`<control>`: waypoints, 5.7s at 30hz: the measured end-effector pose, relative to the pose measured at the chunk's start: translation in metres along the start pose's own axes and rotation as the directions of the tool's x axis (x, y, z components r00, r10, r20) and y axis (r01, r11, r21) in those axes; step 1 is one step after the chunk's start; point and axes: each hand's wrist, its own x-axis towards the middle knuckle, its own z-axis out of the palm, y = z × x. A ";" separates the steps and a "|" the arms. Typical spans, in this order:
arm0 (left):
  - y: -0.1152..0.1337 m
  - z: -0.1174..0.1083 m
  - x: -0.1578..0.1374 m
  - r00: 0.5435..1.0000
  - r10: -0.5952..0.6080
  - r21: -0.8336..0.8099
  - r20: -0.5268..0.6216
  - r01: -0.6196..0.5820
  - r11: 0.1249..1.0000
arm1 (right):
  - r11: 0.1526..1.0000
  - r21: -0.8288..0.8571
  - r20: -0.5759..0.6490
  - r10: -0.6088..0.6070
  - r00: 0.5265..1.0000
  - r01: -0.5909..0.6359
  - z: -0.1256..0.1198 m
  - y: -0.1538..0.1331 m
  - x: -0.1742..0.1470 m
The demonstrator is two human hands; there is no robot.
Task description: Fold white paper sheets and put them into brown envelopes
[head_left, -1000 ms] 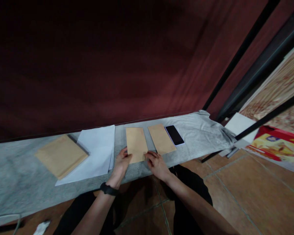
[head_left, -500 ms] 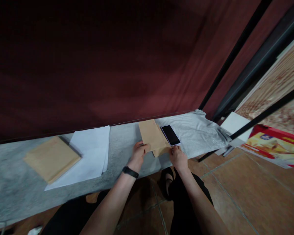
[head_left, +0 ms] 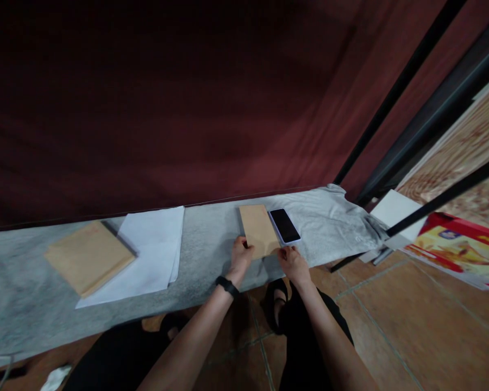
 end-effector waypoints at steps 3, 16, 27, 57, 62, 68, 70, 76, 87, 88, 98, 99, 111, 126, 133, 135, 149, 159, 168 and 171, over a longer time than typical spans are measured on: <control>0.004 -0.002 0.002 0.999 -0.033 0.062 -0.041 0.035 0.997 | 1.000 -0.002 0.005 -0.003 1.000 0.003 0.000 -0.001 0.001; 0.018 -0.002 -0.016 0.999 -0.033 0.256 -0.040 0.042 0.966 | 0.985 -0.174 -0.080 -0.012 0.997 -0.002 0.004 -0.011 -0.005; 0.026 0.003 -0.031 1.000 0.007 0.415 -0.010 -0.002 0.910 | 0.947 -0.292 -0.235 -0.204 0.950 0.131 0.014 -0.023 -0.008; -0.019 -0.218 -0.079 0.987 -0.159 0.882 0.038 0.042 0.470 | 0.754 0.001 -0.242 -0.638 0.731 0.657 0.057 -0.071 -0.009; -0.042 -0.256 -0.090 0.991 -0.049 0.897 0.124 -0.091 0.433 | 0.757 -0.030 -0.123 -0.651 0.749 0.653 0.072 -0.097 -0.023; -0.041 -0.271 -0.090 0.983 0.036 0.860 0.178 -0.173 0.479 | 0.767 -0.064 -0.110 -0.641 0.760 0.638 0.073 -0.100 -0.021; -0.034 -0.277 -0.091 0.992 0.015 0.824 0.127 -0.115 0.554 | 0.769 -0.059 -0.111 -0.639 0.761 0.637 0.073 -0.099 -0.021; -0.010 -0.292 -0.080 0.985 -0.141 0.733 -0.103 0.171 0.659 | 0.780 -0.032 -0.123 -0.623 0.772 0.625 0.076 -0.100 -0.022; 0.032 -0.229 -0.094 0.977 0.214 0.858 -0.001 -0.109 0.501 | 0.729 0.423 -0.153 -0.528 0.836 0.538 0.076 -0.116 -0.017; 0.036 -0.213 -0.098 0.969 0.238 0.858 0.073 -0.182 0.481 | 0.703 0.509 -0.142 -0.500 0.854 0.496 0.076 -0.118 -0.015; 0.039 -0.119 -0.113 0.841 0.386 0.586 0.378 -0.541 0.603 | 0.464 0.886 0.157 -0.262 0.952 -0.018 0.076 -0.112 0.003; 0.039 -0.124 -0.108 0.852 0.388 0.562 0.351 -0.523 0.641 | 0.454 0.890 0.160 -0.260 0.952 -0.025 0.075 -0.109 0.006; -0.031 -0.205 -0.026 0.957 0.263 0.892 0.121 -0.221 0.394 | 0.792 0.547 -0.133 -0.240 0.962 0.273 0.080 -0.088 0.023; -0.026 -0.207 -0.024 0.953 0.304 0.902 -0.001 -0.131 0.412 | 0.795 0.418 -0.204 -0.389 0.898 0.440 0.101 -0.108 0.033; -0.050 -0.161 -0.039 0.883 0.419 0.836 0.209 -0.384 0.393 | 0.839 0.271 -0.197 -0.432 0.880 0.473 0.092 -0.114 0.026; -0.055 -0.154 -0.043 0.891 0.406 0.844 0.204 -0.370 0.388 | 0.876 0.171 -0.215 -0.413 0.885 0.450 0.085 -0.116 0.015; -0.055 -0.141 -0.024 0.901 0.361 0.861 0.240 -0.369 0.349 | 0.749 0.194 -0.067 -0.634 0.770 0.634 0.103 -0.182 0.007; -0.073 -0.153 -0.013 0.916 0.402 0.873 0.005 -0.200 0.445 | 0.802 -0.136 -0.238 -0.596 0.767 0.582 0.116 -0.143 0.020; -0.074 -0.155 -0.015 0.925 0.378 0.873 -0.032 -0.158 0.461 | 0.826 -0.135 -0.285 -0.561 0.777 0.547 0.114 -0.123 0.024; -0.075 -0.156 -0.014 0.921 0.387 0.871 -0.035 -0.162 0.465 | 0.825 -0.123 -0.297 -0.560 0.773 0.551 0.114 -0.123 0.025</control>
